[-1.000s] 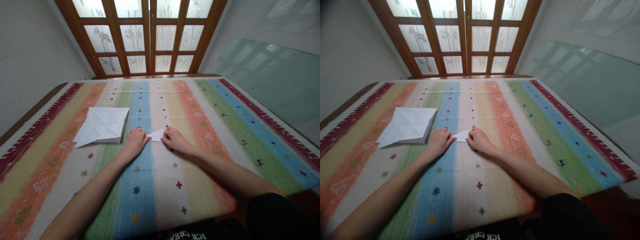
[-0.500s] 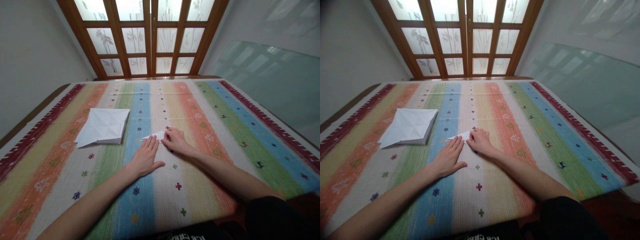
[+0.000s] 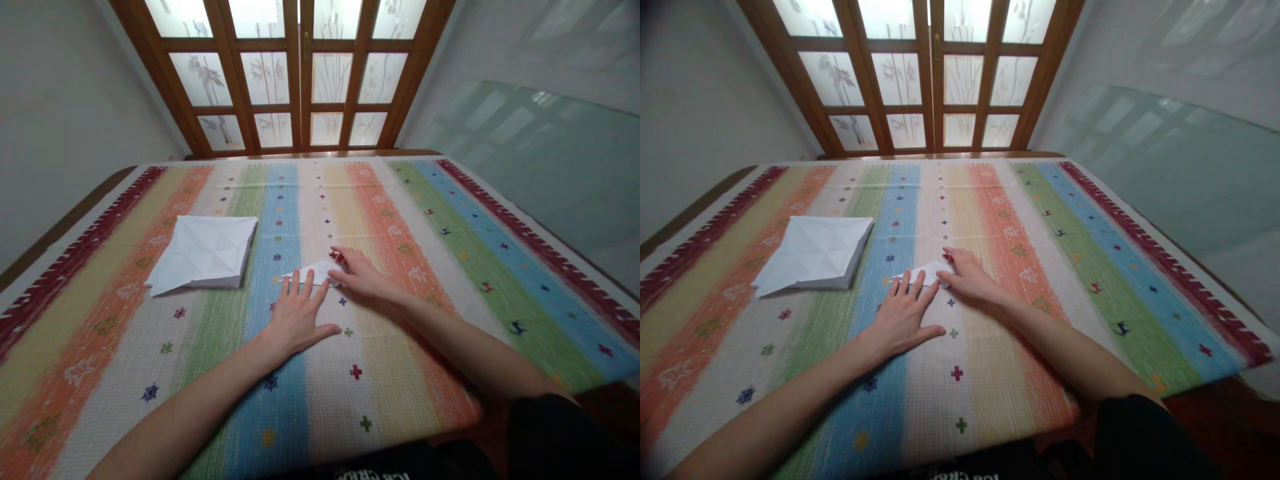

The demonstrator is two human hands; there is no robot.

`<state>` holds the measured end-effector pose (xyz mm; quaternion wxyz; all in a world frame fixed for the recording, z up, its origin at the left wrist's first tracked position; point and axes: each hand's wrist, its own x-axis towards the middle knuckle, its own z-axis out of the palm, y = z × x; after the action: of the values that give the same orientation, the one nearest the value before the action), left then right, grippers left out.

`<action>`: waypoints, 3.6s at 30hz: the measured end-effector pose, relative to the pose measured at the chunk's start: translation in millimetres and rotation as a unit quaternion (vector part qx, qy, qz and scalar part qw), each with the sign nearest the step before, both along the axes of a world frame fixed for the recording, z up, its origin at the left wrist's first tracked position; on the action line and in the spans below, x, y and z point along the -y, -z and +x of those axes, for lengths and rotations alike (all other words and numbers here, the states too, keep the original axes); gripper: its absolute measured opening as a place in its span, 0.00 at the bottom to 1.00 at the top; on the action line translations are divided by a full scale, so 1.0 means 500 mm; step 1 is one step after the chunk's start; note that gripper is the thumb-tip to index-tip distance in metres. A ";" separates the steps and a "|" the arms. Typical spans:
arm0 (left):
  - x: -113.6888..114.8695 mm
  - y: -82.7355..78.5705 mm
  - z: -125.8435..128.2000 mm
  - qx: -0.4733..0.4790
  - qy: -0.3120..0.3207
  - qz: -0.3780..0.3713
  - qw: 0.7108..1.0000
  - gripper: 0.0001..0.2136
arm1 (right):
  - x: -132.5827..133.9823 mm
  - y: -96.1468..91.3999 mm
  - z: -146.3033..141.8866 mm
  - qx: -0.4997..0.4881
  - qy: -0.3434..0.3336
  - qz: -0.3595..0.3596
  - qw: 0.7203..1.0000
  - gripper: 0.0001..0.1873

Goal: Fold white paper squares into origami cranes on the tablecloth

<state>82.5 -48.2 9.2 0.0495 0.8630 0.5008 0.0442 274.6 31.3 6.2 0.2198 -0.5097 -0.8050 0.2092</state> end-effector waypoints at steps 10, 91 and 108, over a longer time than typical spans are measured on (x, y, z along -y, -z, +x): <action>0.001 0.010 0.004 -0.002 0.020 0.007 1.000 0.44 | -0.027 0.001 -0.038 -0.028 -0.075 0.049 0.996 0.06; -0.027 -0.001 -0.056 -0.003 0.057 0.012 0.998 0.33 | -0.023 -0.009 0.040 -0.002 -0.054 0.213 0.976 0.16; -0.122 -0.009 -0.114 0.227 -0.089 0.054 0.968 0.09 | 0.003 0.016 0.016 0.041 -0.189 0.168 0.967 0.16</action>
<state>25.7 12.9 13.9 0.1108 0.7835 0.5485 0.2701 282.8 30.0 -1.8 0.2255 -0.3121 -0.9187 0.0876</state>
